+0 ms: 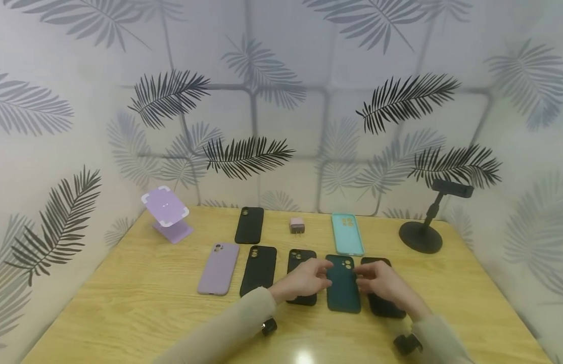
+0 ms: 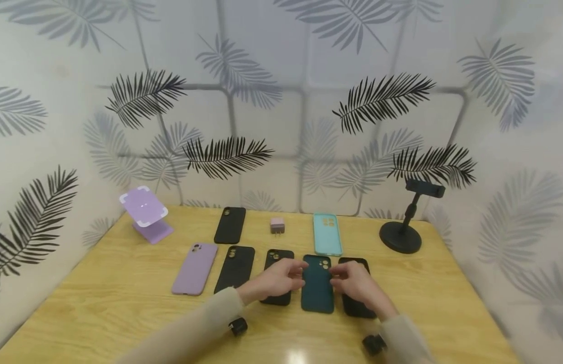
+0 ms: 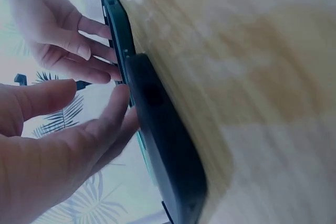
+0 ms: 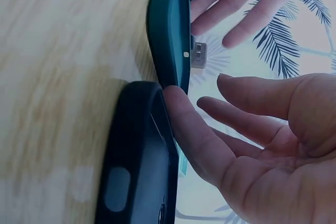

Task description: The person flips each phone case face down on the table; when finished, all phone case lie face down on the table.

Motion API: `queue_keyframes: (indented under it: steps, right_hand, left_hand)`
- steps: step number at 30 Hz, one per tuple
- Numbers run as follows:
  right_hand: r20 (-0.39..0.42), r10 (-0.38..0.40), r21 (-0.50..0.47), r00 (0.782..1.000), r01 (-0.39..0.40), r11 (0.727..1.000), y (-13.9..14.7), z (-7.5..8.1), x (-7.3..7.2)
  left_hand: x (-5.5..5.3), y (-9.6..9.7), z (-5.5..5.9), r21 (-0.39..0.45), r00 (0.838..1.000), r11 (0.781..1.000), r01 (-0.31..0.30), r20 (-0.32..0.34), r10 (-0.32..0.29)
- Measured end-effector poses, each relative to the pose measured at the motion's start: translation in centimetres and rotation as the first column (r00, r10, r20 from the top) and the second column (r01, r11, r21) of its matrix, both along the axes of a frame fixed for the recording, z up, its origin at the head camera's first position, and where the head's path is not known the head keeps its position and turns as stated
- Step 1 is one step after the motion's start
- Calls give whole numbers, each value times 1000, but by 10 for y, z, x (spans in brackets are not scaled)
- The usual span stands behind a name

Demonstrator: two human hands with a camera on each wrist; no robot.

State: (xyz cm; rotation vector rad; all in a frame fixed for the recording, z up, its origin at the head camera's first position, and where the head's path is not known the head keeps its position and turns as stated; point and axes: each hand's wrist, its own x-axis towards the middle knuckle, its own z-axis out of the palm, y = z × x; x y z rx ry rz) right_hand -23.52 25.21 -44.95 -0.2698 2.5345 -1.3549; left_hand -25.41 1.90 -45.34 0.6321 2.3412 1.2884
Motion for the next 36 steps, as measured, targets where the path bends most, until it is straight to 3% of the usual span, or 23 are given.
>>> queue_keyframes:
  steps: [7,15,23,27,31,36]
  right_hand:
    - [6,4,-4,1000,-4,1000,-3,-1,2]
    - [24,-29,-3,999,29,1000,-7,-2,1]
    - [53,37,-78,998,-33,996,-10,-1,-1]
    - [57,31,-90,998,-25,996,-14,-3,-4]
    - [100,18,-160,995,-2,987,-18,-9,-5]
    - [151,54,-271,987,-12,963,-21,-12,-6]
  left_hand:
    - [3,6,-1,54,998,997,-60,21,59]
    - [0,6,-3,211,981,966,-151,154,119]
    - [-6,9,-2,332,958,921,-205,262,118]
    - [-7,10,-2,393,942,891,-228,319,101]
    - [-7,11,-3,421,937,878,-227,340,80]
    - [-5,12,-4,431,943,877,-215,327,70]
